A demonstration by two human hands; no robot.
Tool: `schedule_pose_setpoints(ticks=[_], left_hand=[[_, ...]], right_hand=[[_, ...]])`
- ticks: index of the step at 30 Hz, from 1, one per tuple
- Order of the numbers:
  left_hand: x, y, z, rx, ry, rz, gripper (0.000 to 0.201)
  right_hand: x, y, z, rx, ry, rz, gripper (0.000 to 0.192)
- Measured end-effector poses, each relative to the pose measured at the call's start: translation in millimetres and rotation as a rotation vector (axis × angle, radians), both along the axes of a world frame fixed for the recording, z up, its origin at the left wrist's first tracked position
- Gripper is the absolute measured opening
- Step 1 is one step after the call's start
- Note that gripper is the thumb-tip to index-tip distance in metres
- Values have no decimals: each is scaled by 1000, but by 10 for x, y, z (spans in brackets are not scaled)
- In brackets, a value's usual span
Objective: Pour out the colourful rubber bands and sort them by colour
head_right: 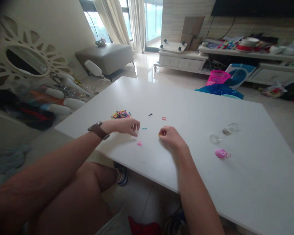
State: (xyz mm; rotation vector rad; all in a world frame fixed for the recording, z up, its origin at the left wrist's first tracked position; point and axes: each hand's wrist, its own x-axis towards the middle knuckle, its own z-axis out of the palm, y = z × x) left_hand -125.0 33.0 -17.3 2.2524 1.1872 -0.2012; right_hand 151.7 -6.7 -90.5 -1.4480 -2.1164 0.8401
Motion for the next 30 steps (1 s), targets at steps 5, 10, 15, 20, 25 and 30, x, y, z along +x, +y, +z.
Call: schedule_pose_setpoints(ticks=[5,10,15,20,25,30], left_hand=[[-483,209,230,285,-9,325,29],[-712,256,116,218,77,357,29],[-760,244,-5,126,97,352,22],[-772,241,3,94,94,364,20],[-730,229,37,83,89,333,19],[-748,244,36,84,106,320,20]], right_hand=[[48,20,-31,43,-42,-46,17],[66,32,-18,43,-64,-37,17],[90,34,3,39,-86,-52,17],[116,36,-14,22,-88,-16,19],[109,32,-19,14,-75,18,22],[115,38,-28,-12,-60,27,18]])
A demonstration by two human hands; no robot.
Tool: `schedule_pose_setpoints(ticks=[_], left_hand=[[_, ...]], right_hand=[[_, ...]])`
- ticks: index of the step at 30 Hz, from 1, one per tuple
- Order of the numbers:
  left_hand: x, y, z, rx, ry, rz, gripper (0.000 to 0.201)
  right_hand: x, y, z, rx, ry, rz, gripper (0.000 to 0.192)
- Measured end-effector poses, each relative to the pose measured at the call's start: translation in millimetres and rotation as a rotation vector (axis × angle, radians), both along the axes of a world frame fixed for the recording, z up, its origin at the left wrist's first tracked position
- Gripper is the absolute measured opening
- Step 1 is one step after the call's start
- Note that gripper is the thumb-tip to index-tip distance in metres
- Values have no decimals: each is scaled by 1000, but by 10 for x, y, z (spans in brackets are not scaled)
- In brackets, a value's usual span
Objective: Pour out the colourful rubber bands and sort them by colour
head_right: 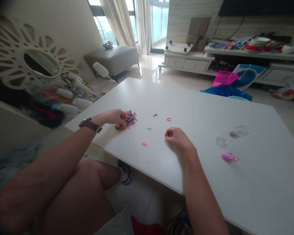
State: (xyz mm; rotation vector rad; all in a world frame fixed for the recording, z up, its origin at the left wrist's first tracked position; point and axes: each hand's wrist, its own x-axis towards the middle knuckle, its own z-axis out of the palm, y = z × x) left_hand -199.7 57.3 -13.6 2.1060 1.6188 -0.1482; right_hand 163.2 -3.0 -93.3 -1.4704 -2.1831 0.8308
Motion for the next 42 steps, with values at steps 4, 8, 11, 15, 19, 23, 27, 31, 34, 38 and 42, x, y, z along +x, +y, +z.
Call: schedule_pose_setpoints(ticks=[4,8,11,15,19,23,27,31,34,38,42], left_hand=[[-63,28,-1,-8,13,17,22],[-117,53,-2,5,-1,48,26],[-136,65,-8,-27,-22,79,29],[-113,65,-30,-14,-27,73,29],[-51,64,-83,17,-25,37,31],[13,73,-173,38,-23,20,31],[40,97,-301,58,-30,18,23],[49,113,-368,63,-8,31,18],[63,104,-309,58,1,42,17],[66,96,-174,77,12,46,19],[55,97,-98,123,-26,25,22]], right_hand=[[18,-10,14,10,-11,-22,16],[18,-25,29,17,-11,-7,15],[14,-11,27,44,0,1,14],[6,24,9,107,17,-15,17],[-9,28,-2,133,15,-28,18],[-28,12,9,144,14,-32,17],[-37,11,17,143,19,-36,16],[-41,17,14,151,15,-32,15],[-53,14,22,170,15,-30,13],[-74,7,37,187,17,-32,11],[-85,5,38,188,19,-40,10]])
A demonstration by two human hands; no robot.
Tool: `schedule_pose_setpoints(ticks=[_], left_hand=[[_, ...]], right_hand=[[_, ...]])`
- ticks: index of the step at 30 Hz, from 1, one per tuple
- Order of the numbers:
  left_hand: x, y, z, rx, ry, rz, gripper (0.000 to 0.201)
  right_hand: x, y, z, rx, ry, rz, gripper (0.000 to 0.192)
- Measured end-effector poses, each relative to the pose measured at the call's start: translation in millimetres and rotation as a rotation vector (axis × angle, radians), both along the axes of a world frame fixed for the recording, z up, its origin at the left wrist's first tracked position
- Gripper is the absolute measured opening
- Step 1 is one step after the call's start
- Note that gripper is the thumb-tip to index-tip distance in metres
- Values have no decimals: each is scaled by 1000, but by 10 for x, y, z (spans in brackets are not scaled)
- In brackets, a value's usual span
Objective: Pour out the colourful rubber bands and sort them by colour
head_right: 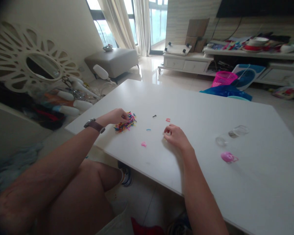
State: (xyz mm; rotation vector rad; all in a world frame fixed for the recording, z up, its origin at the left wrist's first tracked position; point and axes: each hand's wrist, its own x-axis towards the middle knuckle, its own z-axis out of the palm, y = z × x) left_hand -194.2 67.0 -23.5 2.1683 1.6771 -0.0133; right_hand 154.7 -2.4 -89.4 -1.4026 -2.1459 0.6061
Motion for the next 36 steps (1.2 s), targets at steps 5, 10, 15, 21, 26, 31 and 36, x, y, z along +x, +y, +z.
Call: schedule_pose_setpoints(ticks=[5,10,15,21,26,31,36], left_hand=[[-10,-7,8,-14,-54,-8,24],[-22,-3,-12,-31,-133,-11,25],[60,-71,21,-33,-213,-59,24],[362,-207,54,-29,-255,-187,18],[619,-295,78,-70,-324,-263,16],[739,-319,42,-69,-345,-321,14],[788,-314,-7,-60,-357,-348,13]], right_hand=[[-9,-8,8,10,-4,1,8],[-12,-8,21,31,3,-1,8],[-82,-18,26,91,58,14,7],[-345,-144,81,117,261,159,15],[-484,-233,115,102,312,305,36],[-543,-265,110,80,299,366,40],[-564,-264,80,75,299,357,39]])
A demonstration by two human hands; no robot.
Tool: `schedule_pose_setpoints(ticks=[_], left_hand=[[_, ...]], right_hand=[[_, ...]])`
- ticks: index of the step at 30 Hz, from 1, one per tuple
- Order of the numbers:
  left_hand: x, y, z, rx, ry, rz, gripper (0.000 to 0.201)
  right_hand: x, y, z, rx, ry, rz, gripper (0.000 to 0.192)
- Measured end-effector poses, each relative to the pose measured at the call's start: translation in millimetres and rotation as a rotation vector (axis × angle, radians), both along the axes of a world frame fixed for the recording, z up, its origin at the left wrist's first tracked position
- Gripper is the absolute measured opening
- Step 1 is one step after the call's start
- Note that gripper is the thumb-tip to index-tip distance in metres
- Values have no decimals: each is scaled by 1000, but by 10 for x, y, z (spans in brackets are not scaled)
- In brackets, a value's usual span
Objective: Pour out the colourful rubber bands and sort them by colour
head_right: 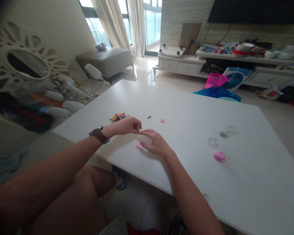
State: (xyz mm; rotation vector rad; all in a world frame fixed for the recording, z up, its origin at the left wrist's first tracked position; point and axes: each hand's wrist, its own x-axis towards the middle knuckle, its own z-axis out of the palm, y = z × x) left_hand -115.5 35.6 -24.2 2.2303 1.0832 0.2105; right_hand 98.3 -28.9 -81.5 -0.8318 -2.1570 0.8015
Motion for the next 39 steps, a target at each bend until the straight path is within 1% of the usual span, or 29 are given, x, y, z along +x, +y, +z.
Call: schedule_pose_setpoints(ticks=[5,10,12,14,16,17,21,24,27,33,39], left_hand=[[51,-1,-19,31,35,-23,13],[62,7,-40,46,33,-24,17],[38,19,-54,44,38,6,17],[1,37,-74,58,46,37,15],[-36,58,-100,81,52,53,12],[-51,69,-113,92,55,57,11],[-76,94,-149,117,65,63,10],[-75,99,-160,110,72,75,11],[-75,113,-180,102,86,92,13],[-58,162,-240,83,68,96,19],[84,137,-220,126,75,95,25]], right_hand=[[16,5,18,-10,21,-16,37],[92,39,40,6,56,-79,31],[173,99,5,28,71,-174,26],[283,193,-68,54,68,-343,22],[401,300,-168,82,22,-524,23],[454,350,-221,89,-17,-585,25],[565,472,-391,55,-195,-714,33],[554,486,-452,15,-334,-744,38],[537,483,-478,12,-378,-736,35],[564,489,-486,1,-273,-807,26],[560,483,-448,-38,-195,-846,21]])
